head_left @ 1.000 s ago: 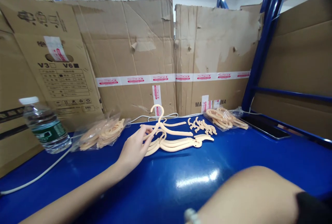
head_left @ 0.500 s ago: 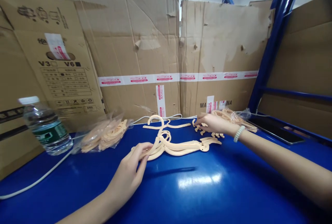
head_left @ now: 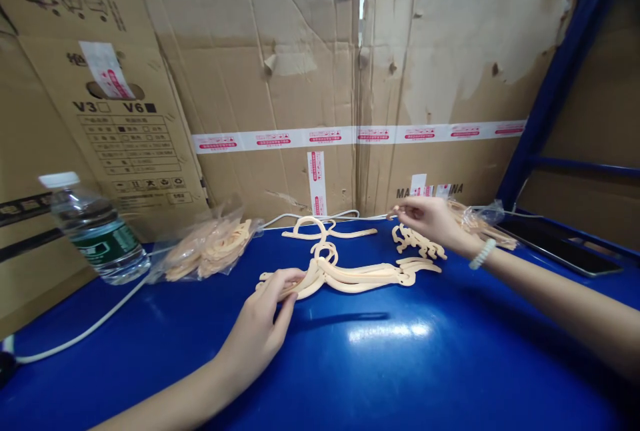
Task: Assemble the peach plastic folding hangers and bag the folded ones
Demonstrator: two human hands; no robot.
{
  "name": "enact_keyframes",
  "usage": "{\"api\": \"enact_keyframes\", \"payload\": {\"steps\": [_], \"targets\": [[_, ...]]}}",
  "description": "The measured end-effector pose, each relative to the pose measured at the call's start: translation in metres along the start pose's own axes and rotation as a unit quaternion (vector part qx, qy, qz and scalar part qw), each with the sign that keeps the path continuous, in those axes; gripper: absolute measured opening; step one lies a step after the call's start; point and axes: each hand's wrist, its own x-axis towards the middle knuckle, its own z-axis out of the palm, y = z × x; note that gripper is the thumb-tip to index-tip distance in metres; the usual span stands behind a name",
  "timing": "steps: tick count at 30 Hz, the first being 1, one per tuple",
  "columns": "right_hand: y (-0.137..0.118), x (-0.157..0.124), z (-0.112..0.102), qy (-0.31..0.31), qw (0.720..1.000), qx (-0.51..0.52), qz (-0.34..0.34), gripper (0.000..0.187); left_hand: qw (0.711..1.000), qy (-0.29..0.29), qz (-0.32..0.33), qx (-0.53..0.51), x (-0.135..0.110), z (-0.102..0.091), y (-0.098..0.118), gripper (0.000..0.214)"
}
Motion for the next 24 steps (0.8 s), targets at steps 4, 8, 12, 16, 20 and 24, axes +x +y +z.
{"api": "enact_keyframes", "payload": {"steps": [4,8,12,16,20,24], "targets": [[-0.033,-0.034,-0.009,0.085,0.951,0.245,0.167,0.034,1.000,0.006,-0.007,-0.017,0.001,0.003,-0.004,0.022],[-0.064,-0.056,-0.010,0.033,0.855,0.444,0.268,0.036,1.000,0.010,-0.001,-0.013,0.001,0.004,-0.003,0.022],[-0.074,-0.058,-0.009,-0.021,0.758,0.565,0.326,0.035,1.000,0.013,0.003,-0.007,-0.001,0.001,0.002,0.021],[-0.070,-0.060,-0.004,-0.022,0.735,0.578,0.354,0.034,1.000,0.009,0.001,-0.002,-0.002,0.000,0.004,0.022],[-0.066,-0.064,0.002,-0.004,0.714,0.598,0.364,0.037,1.000,0.013,-0.003,-0.010,-0.002,0.001,0.002,0.023],[-0.063,-0.064,0.004,-0.014,0.690,0.616,0.379,0.052,1.000,0.018,0.001,-0.014,0.000,0.001,0.003,0.022]]}}
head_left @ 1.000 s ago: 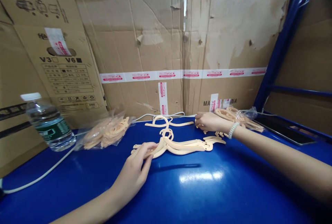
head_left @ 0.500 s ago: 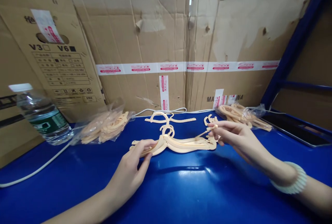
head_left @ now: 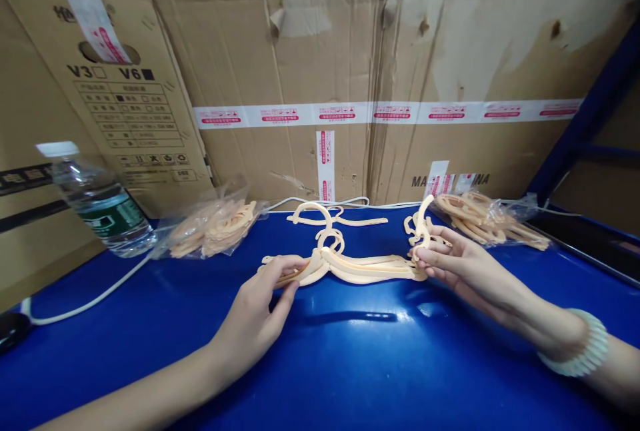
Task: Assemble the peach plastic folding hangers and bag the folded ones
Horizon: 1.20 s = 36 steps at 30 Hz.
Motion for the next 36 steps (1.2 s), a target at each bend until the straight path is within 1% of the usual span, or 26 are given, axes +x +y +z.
{"api": "enact_keyframes", "payload": {"steps": [2,5,7,11,15,20,23,27,32,36], "targets": [[-0.001,0.001,-0.001,-0.018,1.000,-0.004,0.014,0.053,1.000,0.003,0.001,-0.005,-0.001,0.000,0.000,0.022],[-0.002,0.002,-0.001,-0.055,0.997,-0.028,0.052,0.038,1.000,0.005,-0.001,-0.010,-0.003,-0.001,-0.001,0.022],[-0.003,0.002,-0.001,-0.075,0.994,-0.041,0.075,0.035,1.000,0.005,-0.002,-0.013,-0.004,-0.002,-0.001,0.022],[-0.004,0.000,-0.003,-0.124,0.988,-0.025,0.086,0.031,1.000,0.007,0.006,-0.011,-0.003,-0.002,0.000,0.023],[-0.008,-0.001,-0.006,-0.146,0.985,-0.009,0.087,0.023,1.000,0.006,0.017,-0.006,0.001,-0.002,0.002,0.023],[-0.008,-0.004,-0.004,-0.189,0.973,-0.018,0.129,0.022,0.999,0.008,0.033,0.001,0.001,-0.001,0.002,0.021],[-0.006,-0.004,-0.002,-0.191,0.970,-0.011,0.151,0.026,0.999,0.008,0.046,0.010,-0.001,-0.001,0.000,0.021],[-0.004,-0.003,-0.002,-0.180,0.971,-0.016,0.157,0.030,0.997,0.006,0.070,0.037,-0.003,-0.002,-0.003,0.022],[-0.004,-0.002,0.000,-0.151,0.981,-0.048,0.116,0.036,0.993,-0.004,0.106,0.053,-0.002,-0.002,-0.002,0.024],[-0.004,-0.004,0.004,-0.129,0.984,-0.065,0.104,0.040,0.994,0.001,0.096,0.053,-0.001,-0.002,0.000,0.024]]}}
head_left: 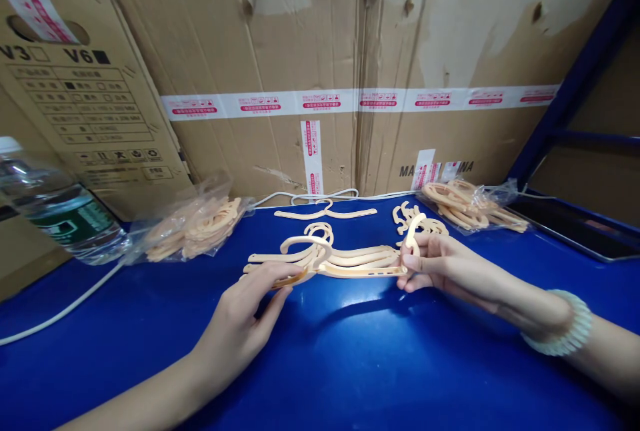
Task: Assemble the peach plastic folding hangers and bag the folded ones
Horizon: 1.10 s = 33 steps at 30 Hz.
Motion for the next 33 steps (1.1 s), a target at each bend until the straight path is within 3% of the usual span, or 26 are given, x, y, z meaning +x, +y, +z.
{"api": "enact_keyframes", "payload": {"steps": [8,15,18,21,24,28,33], "targets": [[0.004,-0.001,0.006,0.068,0.993,-0.058,-0.079,0.046,0.999,-0.008,-0.022,-0.022,-0.001,0.001,0.001,0.025],[0.003,-0.005,0.014,0.061,0.986,-0.028,-0.153,0.035,0.994,-0.018,-0.078,-0.072,-0.001,0.000,0.002,0.026],[0.001,-0.004,0.014,0.066,0.986,-0.015,-0.153,0.031,0.994,-0.017,-0.077,-0.082,0.001,-0.003,0.001,0.024],[-0.004,-0.001,0.004,0.092,0.983,-0.003,-0.157,0.031,0.991,-0.014,-0.094,-0.089,0.003,-0.008,-0.001,0.022],[-0.017,0.002,-0.020,0.104,0.980,-0.017,-0.166,0.028,0.992,-0.007,-0.104,-0.077,0.005,-0.013,-0.005,0.017],[-0.038,-0.001,-0.054,0.071,0.965,-0.215,-0.135,0.029,0.998,-0.030,-0.046,-0.021,0.005,-0.013,-0.006,0.019],[-0.044,-0.004,-0.069,-0.002,0.887,-0.448,-0.111,0.033,0.995,-0.076,0.035,0.046,0.001,-0.010,-0.003,0.016]]}}
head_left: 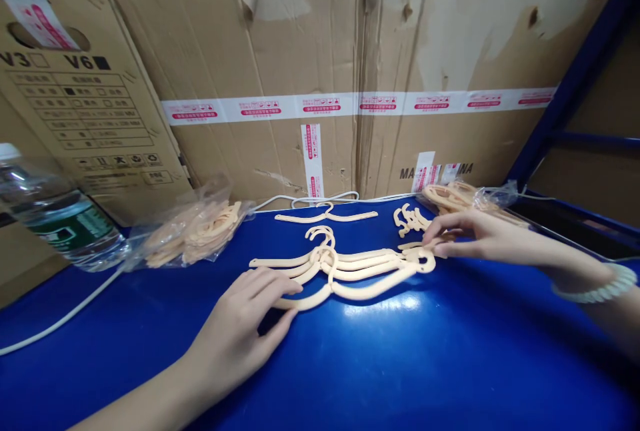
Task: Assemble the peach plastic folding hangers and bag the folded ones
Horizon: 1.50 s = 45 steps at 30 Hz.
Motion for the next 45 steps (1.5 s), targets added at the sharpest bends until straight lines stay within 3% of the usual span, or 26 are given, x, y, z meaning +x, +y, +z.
{"api": "enact_keyframes", "payload": {"steps": [3,7,12,18,27,33,45], "targets": [[-0.001,0.000,0.007,-0.026,0.996,-0.071,-0.041,0.027,0.999,-0.028,0.015,0.007,0.000,0.001,0.002,0.015],[-0.007,-0.001,0.016,-0.021,0.992,-0.088,-0.085,0.024,0.999,-0.039,0.021,0.032,0.001,0.000,0.004,0.016],[-0.016,-0.005,0.028,-0.082,0.989,-0.107,-0.068,0.025,0.997,-0.029,0.020,0.064,0.001,0.000,0.004,0.017],[-0.019,-0.003,0.040,-0.107,0.977,-0.153,-0.101,0.020,0.997,-0.023,0.013,0.077,0.001,0.000,0.002,0.016],[-0.013,-0.001,0.042,-0.044,0.973,-0.199,-0.111,0.008,0.995,-0.029,0.014,0.099,-0.002,0.003,-0.007,0.019],[-0.017,-0.001,0.045,0.008,0.967,-0.230,-0.107,0.021,0.995,-0.026,0.014,0.093,-0.001,0.002,-0.002,0.019],[-0.015,-0.003,0.039,0.087,0.956,-0.231,-0.157,0.025,0.996,-0.028,0.018,0.087,-0.001,0.002,-0.001,0.019]]}}
